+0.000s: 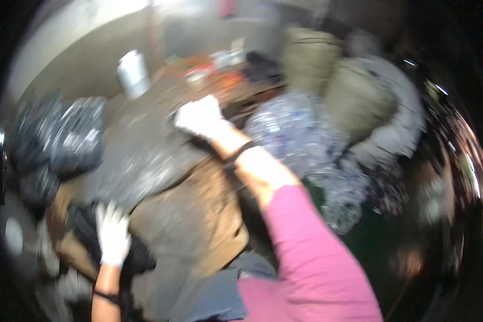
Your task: Applying adhesive to the bottom and edges of shoe soles using a brush.
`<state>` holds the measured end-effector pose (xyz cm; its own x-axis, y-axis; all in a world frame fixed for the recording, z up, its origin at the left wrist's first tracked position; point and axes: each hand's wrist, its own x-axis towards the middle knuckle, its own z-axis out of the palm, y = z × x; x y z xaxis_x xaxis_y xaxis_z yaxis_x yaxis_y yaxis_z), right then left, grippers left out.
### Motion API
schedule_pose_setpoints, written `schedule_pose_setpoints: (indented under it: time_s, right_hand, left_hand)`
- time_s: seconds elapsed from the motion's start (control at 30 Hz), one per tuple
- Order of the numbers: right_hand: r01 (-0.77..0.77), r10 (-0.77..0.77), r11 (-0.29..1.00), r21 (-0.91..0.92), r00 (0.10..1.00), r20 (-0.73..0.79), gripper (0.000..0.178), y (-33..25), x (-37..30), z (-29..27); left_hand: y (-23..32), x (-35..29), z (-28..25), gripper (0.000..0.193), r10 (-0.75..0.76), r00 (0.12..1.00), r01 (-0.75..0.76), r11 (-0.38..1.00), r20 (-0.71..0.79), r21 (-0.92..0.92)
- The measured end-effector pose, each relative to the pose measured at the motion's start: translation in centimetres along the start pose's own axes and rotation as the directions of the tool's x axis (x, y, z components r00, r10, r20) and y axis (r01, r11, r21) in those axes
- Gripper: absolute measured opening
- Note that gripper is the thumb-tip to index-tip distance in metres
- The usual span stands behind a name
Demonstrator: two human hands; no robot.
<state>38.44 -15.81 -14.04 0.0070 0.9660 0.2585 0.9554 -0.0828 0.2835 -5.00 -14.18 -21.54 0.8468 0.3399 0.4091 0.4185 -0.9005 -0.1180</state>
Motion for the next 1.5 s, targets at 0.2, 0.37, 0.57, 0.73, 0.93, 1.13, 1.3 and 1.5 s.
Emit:
schedule_pose_setpoints:
  time_s: [0.2,0.37,0.57,0.73,0.93,1.13,1.3,1.5]
  right_hand:
    - [-0.36,0.449,0.862,0.356,0.869,-0.208,0.028,3.8,-0.4,7.1]
    - [-0.414,0.602,0.709,0.571,0.777,-0.185,0.031,2.0,0.3,8.2]
    - [-0.554,0.755,0.636,0.537,0.592,-0.284,0.05,5.3,-2.3,10.1]
    - [-0.283,0.871,0.141,0.949,0.491,0.017,0.046,0.5,-0.3,7.3]
    - [-0.145,0.58,0.687,0.712,0.7,-0.416,0.021,-1.5,-2.2,4.8]
    - [0.442,0.588,-0.666,0.601,0.807,0.058,0.017,-2.7,-4.2,3.8]
    - [0.323,0.458,-0.472,0.82,0.885,-0.084,0.024,-11.7,-1.8,2.1]
    - [0.221,0.486,0.339,0.914,0.791,-0.371,0.033,-13.2,0.4,2.9]
  left_hand:
    - [0.1,6.0,-2.2,0.023,0.237,0.918,-0.267,0.962,0.317,0.056]
    - [0.0,6.2,-3.0,0.013,0.079,0.873,-0.174,0.972,0.481,0.157]
    - [-0.8,11.2,-8.5,0.023,0.162,0.888,-0.126,0.986,0.431,-0.111]
    - [-1.1,7.3,-13.9,0.041,-0.194,0.977,0.203,0.974,0.087,-0.103]
    - [-1.4,1.7,-7.2,0.026,-0.205,0.801,0.165,-0.828,0.563,-0.535]
    - [5.7,4.9,-0.8,0.087,-0.467,0.754,-0.294,-0.868,0.461,-0.399]
    - [7.8,4.9,-1.8,0.082,-0.334,0.877,-0.32,-0.942,0.347,-0.098]
    - [8.3,2.0,-0.4,0.081,-0.174,0.887,-0.16,-0.985,0.428,-0.069]
